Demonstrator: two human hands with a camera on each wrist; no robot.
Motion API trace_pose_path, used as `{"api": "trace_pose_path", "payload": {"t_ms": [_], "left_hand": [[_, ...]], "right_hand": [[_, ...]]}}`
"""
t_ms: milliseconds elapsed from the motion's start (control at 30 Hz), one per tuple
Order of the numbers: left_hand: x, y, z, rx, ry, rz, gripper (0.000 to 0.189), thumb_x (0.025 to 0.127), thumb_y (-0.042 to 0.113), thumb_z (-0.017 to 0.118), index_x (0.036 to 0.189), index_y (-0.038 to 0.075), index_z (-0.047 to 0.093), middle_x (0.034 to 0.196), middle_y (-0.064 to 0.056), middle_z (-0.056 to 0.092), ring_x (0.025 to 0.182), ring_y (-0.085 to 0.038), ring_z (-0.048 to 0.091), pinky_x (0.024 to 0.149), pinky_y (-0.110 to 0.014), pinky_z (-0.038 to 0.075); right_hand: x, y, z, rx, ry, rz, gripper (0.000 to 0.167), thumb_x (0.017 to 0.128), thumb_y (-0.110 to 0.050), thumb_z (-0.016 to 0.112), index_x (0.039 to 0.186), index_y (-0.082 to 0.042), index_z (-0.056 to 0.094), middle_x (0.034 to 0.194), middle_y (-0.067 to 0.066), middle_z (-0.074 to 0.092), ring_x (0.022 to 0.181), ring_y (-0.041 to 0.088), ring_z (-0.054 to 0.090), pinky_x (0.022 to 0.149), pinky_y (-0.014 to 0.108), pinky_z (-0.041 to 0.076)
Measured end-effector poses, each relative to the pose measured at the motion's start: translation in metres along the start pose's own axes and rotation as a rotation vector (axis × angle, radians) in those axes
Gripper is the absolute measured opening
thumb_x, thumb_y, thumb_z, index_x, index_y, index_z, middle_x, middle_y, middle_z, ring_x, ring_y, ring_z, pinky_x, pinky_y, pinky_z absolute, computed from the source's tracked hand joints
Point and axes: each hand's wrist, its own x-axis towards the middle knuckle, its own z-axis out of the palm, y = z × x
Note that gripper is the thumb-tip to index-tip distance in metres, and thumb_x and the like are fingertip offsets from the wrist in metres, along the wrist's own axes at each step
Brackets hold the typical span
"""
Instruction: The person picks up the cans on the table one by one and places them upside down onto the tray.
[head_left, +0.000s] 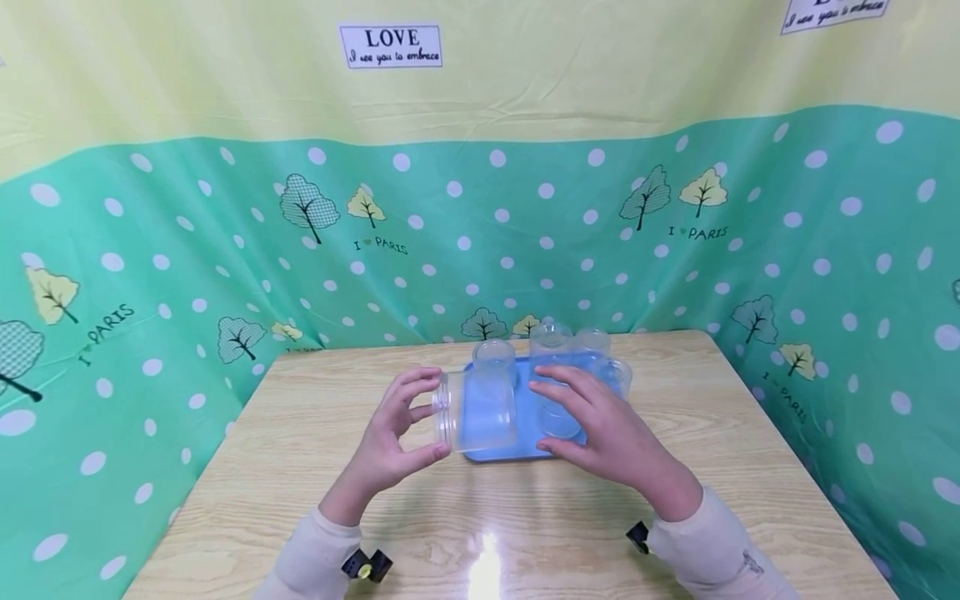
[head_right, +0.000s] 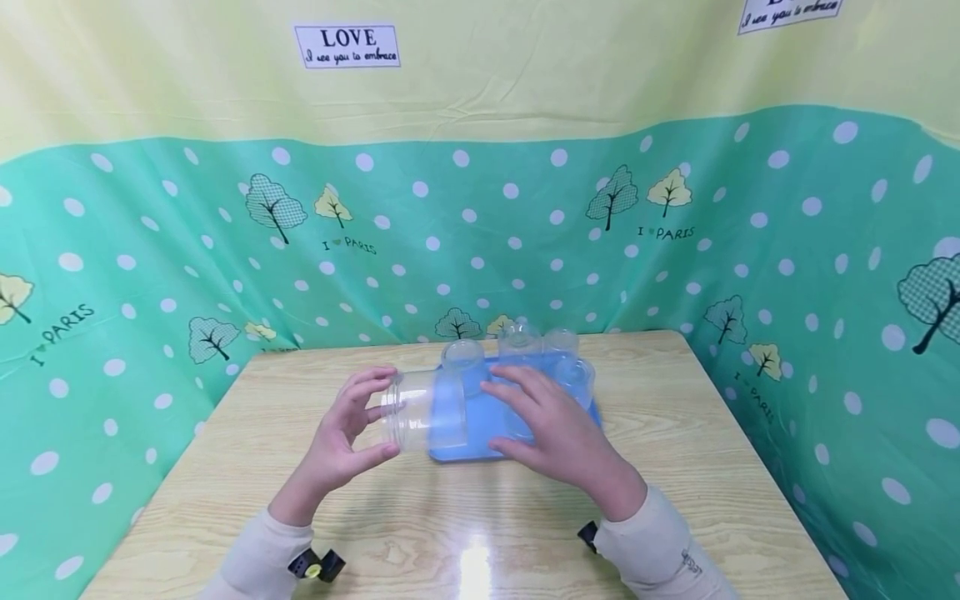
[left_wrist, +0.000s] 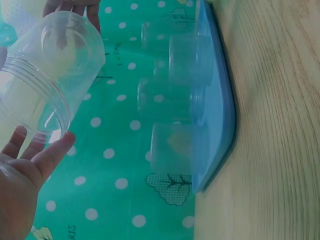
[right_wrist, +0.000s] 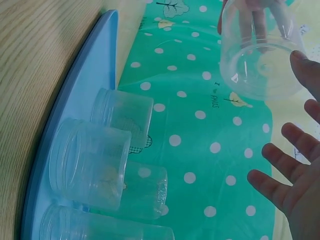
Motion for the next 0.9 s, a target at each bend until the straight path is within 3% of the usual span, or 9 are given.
{"api": "trace_pose_path", "payload": {"t_ms": [333, 900], "left_hand": [[0.000, 0.004, 0.006, -0.049, -0.015, 0.008, 0.082, 0.070, -0.017, 0.081, 0.143, -0.006, 0.045, 0.150, -0.031, 0.034, 0.141, -0.030, 0.043, 0.102, -0.042, 0.056], [-0.002, 0.003, 0.018, -0.150, -0.024, 0.002, 0.084, 0.072, -0.020, 0.079, 0.145, -0.007, 0.042, 0.150, -0.033, 0.032, 0.142, -0.032, 0.043, 0.101, -0.046, 0.057]], "right_hand": [[0.001, -0.003, 0.001, 0.093, -0.011, 0.025, 0.081, 0.085, -0.042, 0.084, 0.153, -0.023, 0.046, 0.156, 0.005, 0.045, 0.143, 0.025, 0.044, 0.109, 0.047, 0.049], [-0.001, -0.014, 0.011, 0.338, -0.059, 0.157, 0.095, 0.081, -0.035, 0.088, 0.158, -0.019, 0.035, 0.164, 0.001, 0.033, 0.148, 0.027, 0.038, 0.111, 0.051, 0.048]]}}
